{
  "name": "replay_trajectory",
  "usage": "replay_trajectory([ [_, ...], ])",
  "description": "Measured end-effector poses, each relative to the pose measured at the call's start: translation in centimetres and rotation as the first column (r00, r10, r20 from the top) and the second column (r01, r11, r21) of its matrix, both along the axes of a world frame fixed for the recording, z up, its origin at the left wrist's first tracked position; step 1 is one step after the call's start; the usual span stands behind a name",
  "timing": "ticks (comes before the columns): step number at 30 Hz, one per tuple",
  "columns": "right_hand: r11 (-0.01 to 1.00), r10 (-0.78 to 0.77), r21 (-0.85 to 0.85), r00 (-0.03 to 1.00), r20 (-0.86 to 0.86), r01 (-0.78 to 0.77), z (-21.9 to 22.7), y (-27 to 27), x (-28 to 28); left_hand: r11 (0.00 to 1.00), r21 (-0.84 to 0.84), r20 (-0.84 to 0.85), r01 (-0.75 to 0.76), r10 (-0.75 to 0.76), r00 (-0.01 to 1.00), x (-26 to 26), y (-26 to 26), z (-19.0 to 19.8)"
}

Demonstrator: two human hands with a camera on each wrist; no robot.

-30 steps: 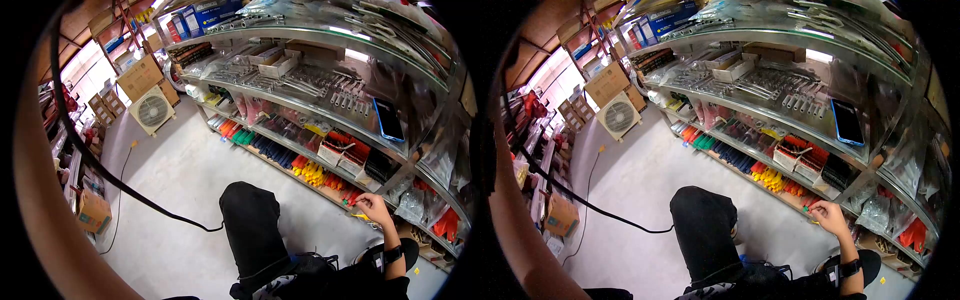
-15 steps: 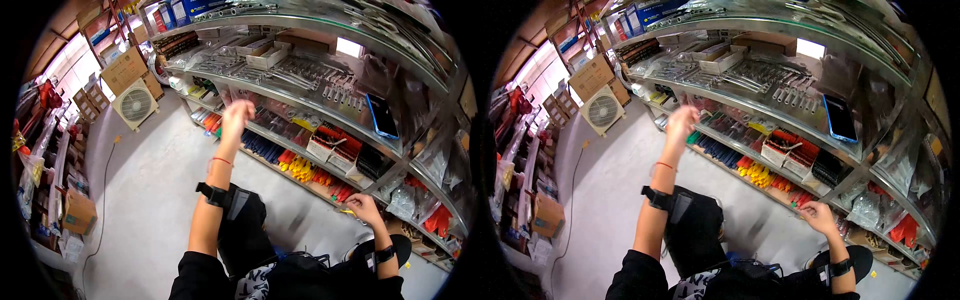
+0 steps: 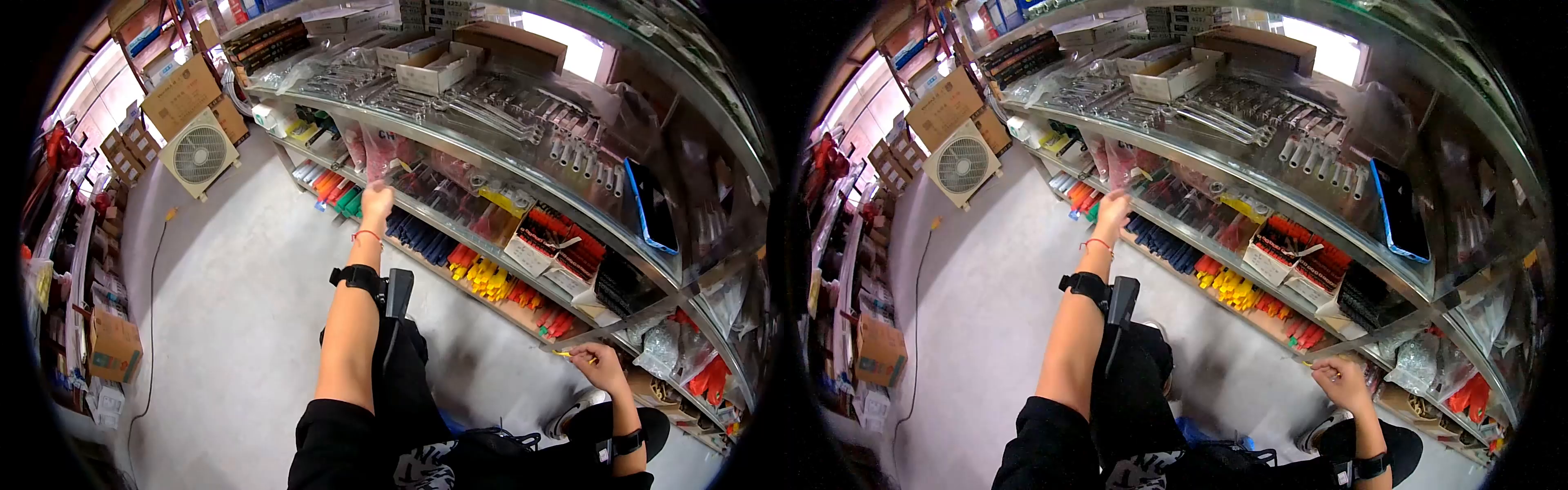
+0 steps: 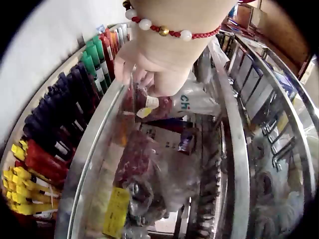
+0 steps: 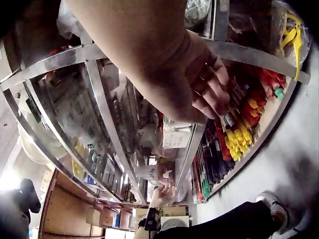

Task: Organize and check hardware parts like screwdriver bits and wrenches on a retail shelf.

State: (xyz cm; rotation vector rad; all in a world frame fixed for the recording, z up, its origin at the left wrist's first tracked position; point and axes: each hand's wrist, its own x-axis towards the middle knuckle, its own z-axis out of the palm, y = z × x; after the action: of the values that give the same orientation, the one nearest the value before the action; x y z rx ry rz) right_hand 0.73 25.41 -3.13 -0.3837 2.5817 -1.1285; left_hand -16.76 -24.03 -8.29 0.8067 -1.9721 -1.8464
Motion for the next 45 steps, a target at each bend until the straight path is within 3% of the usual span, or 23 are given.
replay_trajectory([
  [3,1.000,-0.023,0.005,0.999,0.028,0.023,0.5,-0.4,-0.1,0.984,-0.152,0.013,-0.092,0.095,0.995,-1.1,-2.1,-1.4],
  [4,0.999,-0.035,0.012,0.998,0.049,0.035,0.6,-0.5,-0.1,0.982,-0.177,-0.024,-0.063,0.060,0.998,-1.1,-2.5,-1.3],
  [7,0.995,-0.043,0.092,0.988,0.149,0.029,1.5,-0.9,-0.2,0.758,-0.634,-0.040,-0.156,0.170,0.985,-2.4,-2.5,-1.6],
  [11,0.999,-0.003,-0.034,0.981,0.194,0.009,0.6,-0.5,-0.6,0.857,-0.506,-0.078,-0.099,0.069,0.995,-2.5,-2.4,-1.3],
  [15,0.999,0.005,-0.037,0.973,0.229,0.003,-0.1,-0.1,-1.0,0.812,-0.578,-0.096,-0.076,0.025,0.995,-3.1,-1.5,-1.7],
  [17,0.999,0.010,-0.042,0.972,0.234,0.000,-1.1,0.6,-1.1,0.819,-0.574,-0.003,0.008,-0.012,1.000,-4.0,-1.1,-1.6],
  [21,0.999,-0.008,-0.031,0.971,0.240,0.015,-1.2,0.7,-1.0,0.800,-0.600,0.048,-0.022,0.063,0.997,-4.7,0.6,-0.2],
  [23,0.999,-0.012,-0.038,0.971,0.239,0.022,-1.0,0.8,-0.9,0.810,-0.586,-0.019,-0.026,0.018,1.000,-6.4,-1.5,-2.8],
  [25,0.999,-0.012,-0.049,0.972,0.236,0.024,-1.1,0.7,-1.1,0.841,-0.541,0.019,-0.022,0.038,0.999,-5.8,-2.0,-2.0],
  [29,0.999,-0.013,-0.028,0.978,0.207,0.019,-0.8,0.7,-1.3,0.852,-0.431,0.061,-0.297,0.355,0.933,-4.2,-2.4,-0.5],
  [31,0.999,-0.014,-0.028,0.979,0.201,0.020,-0.8,0.7,-1.4,0.843,-0.427,0.052,-0.327,0.383,0.922,-4.9,-3.6,-2.2],
  [35,0.997,-0.039,-0.052,0.977,0.211,0.051,-1.0,0.4,-1.8,0.891,-0.370,0.071,-0.264,0.311,0.948,-5.7,-4.7,-3.1],
  [37,0.997,-0.050,-0.047,0.976,0.214,0.062,-0.6,-0.1,-2.0,0.909,-0.340,0.173,-0.240,0.311,0.934,-4.6,-3.2,-0.4],
  [38,0.997,-0.055,-0.040,0.975,0.217,0.066,-0.5,-0.2,-2.1,0.902,-0.334,0.119,-0.273,0.328,0.937,-5.5,-4.2,-2.1],
  [42,1.000,-0.022,-0.013,0.981,0.194,0.025,0.0,-0.5,-2.5,0.892,-0.302,0.061,-0.336,0.370,0.927,-5.8,-4.3,-2.8],
  [45,1.000,-0.008,-0.013,0.979,0.202,0.011,0.2,-0.9,-2.7,0.911,-0.249,0.093,-0.330,0.362,0.928,-6.1,-3.9,-2.6],
])
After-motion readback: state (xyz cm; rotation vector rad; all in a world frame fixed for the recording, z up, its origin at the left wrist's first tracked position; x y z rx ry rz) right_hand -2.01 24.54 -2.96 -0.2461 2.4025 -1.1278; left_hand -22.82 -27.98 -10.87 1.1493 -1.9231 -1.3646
